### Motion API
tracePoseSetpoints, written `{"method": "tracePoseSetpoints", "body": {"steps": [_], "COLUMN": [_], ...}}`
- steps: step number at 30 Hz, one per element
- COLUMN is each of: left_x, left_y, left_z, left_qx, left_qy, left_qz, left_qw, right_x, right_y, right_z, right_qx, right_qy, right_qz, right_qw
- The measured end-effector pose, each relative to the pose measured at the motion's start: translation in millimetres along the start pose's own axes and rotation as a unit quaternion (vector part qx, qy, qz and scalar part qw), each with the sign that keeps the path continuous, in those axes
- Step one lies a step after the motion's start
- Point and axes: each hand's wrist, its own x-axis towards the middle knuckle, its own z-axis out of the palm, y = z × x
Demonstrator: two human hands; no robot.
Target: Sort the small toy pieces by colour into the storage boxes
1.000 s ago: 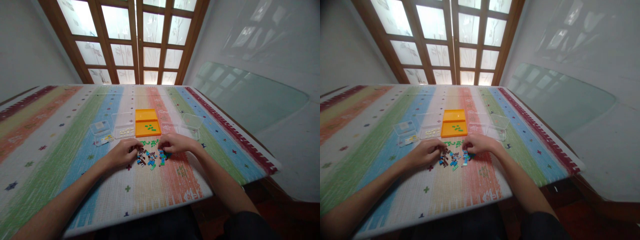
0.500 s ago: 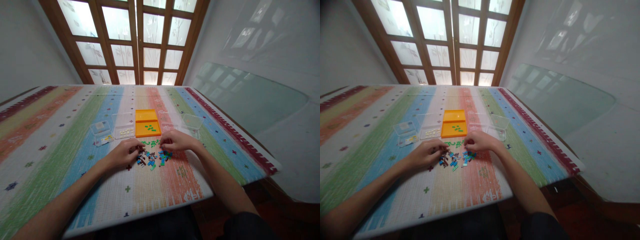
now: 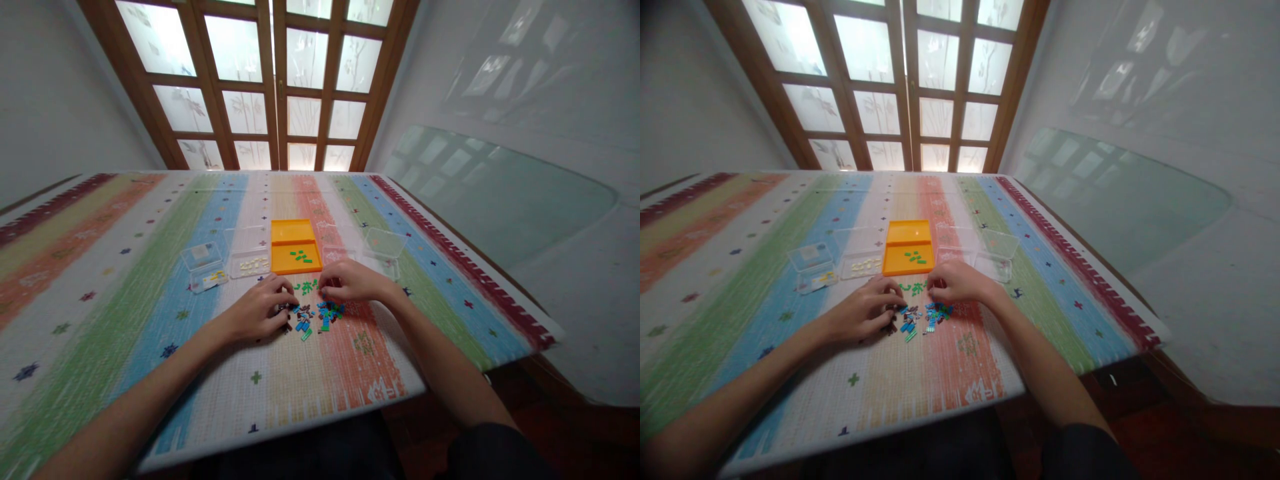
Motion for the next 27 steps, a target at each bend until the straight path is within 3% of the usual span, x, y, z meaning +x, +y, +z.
{"method": "tracePoseSetpoints", "body": {"steps": [14, 19, 27], "left_x": [-1.7, -5.8, -6.0], "left_y": [-11.2, -18.9, -26.6], "left_z": [-1.7, -3.8, -3.7], "left_qx": [0.140, 0.124, 0.051], "left_qy": [0.022, 0.082, 0.083], "left_qz": [0.018, -0.021, -0.080], "left_qw": [0.990, 0.989, 0.992], "right_x": [-3.0, -2.6, 5.3], "right_y": [8.6, 10.7, 13.2], "right_z": [-2.3, -1.6, 10.9], "right_qx": [-0.040, -0.054, -0.104], "right_qy": [0.018, 0.020, 0.005], "right_qz": [0.014, 0.056, 0.067], "right_qw": [0.999, 0.997, 0.992]}}
